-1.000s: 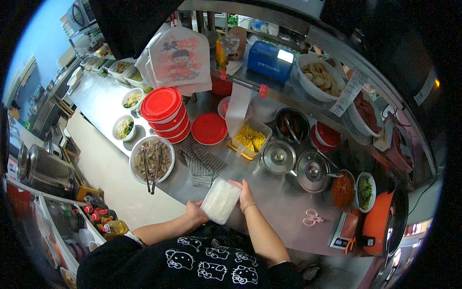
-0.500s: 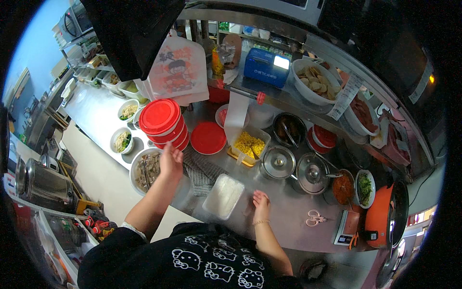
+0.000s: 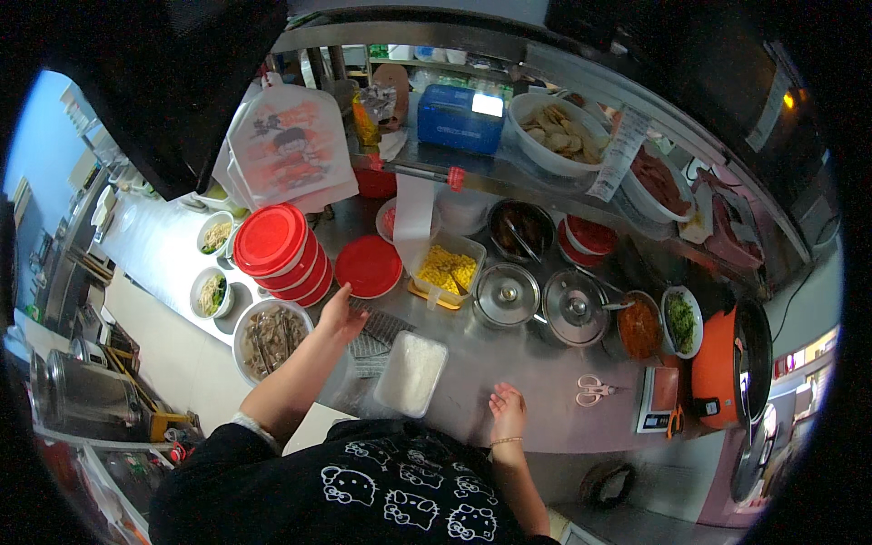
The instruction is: The person assembles a takeout meal by placing rice in a bowl, adding cooked meat, vegetables, and sauce, then covering it with a lid. They repeat the process for a second bowl, using a microwave to heat rice and a ladle to add sauce.
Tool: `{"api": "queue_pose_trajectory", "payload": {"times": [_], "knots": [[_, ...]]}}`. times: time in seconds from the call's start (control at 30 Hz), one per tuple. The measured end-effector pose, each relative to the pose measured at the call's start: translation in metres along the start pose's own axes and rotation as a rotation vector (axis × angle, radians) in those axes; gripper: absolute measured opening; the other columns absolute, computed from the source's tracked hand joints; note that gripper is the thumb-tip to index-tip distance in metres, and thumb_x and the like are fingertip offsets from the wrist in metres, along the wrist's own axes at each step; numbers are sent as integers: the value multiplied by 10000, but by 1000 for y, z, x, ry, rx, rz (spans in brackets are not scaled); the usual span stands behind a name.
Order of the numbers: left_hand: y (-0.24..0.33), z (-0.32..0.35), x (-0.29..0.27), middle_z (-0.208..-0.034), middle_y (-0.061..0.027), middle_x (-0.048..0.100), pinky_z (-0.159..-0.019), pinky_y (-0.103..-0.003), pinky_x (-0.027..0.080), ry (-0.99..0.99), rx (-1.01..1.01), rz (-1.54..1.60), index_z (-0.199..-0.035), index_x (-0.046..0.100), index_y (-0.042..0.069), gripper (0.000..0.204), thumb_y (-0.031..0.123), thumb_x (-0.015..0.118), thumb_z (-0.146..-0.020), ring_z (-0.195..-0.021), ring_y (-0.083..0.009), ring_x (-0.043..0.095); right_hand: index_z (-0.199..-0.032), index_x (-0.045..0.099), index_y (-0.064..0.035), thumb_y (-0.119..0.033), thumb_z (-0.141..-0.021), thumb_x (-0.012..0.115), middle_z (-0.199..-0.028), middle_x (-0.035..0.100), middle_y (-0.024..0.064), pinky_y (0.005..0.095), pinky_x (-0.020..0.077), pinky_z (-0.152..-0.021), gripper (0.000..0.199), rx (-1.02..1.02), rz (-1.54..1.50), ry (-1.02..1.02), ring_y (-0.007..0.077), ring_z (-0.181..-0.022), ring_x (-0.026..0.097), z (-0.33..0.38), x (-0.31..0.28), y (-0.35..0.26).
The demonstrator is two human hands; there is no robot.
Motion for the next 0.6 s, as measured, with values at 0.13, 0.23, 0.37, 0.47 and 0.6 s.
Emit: {"api": "queue_pose_trajectory", "payload": {"times": [0.13,0.23,0.37,0.47,0.6], "knots": [[-31,-93,-19,-912,-5,583,-729,-348,450,52,-37,142,-1028,592,185,91,231,551,-960,-790,-169,510,-1103,548,-35,-228,-937,466,-1023,612,92,306,486,-761,268,-17,-22,-43,170,-837,568,3,7,-1],[-33,-126,-18,-955,-16,606,-704,-300,474,-98,18,59,-1032,601,176,224,368,628,-920,-807,-157,540,-1086,569,-33,-176,-924,473,-1001,646,100,299,500,-754,236,5,-38,-46,162,-813,589,9,0,9],[-12,-108,-23,-794,6,553,-595,-224,487,-73,243,91,-966,575,130,229,357,591,-944,-653,-118,525,-1071,586,-35,-162,-931,466,-1032,663,107,295,505,-773,224,94,-35,41,161,-840,603,20,-22,29],[-5,-74,-22,-883,-8,576,-713,-260,502,-50,357,168,-1008,563,104,178,276,557,-960,-765,-130,557,-1069,589,-30,-153,-934,458,-1060,661,122,298,513,-780,224,100,-51,19,169,-858,616,27,-25,34],[-4,-24,-18,-1008,-25,592,-800,-286,496,-177,430,119,-1060,545,73,180,222,540,-959,-885,-147,573,-1090,577,-17,-146,-928,453,-1026,650,124,310,514,-795,242,67,-51,7,175,-856,613,30,-27,32]]}}
Point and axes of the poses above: each hand's wrist, its own z-axis away from the middle knuckle, its own x-axis out of the palm, y = z × x, the point moved 10 cm from there along -z, towards the middle knuckle
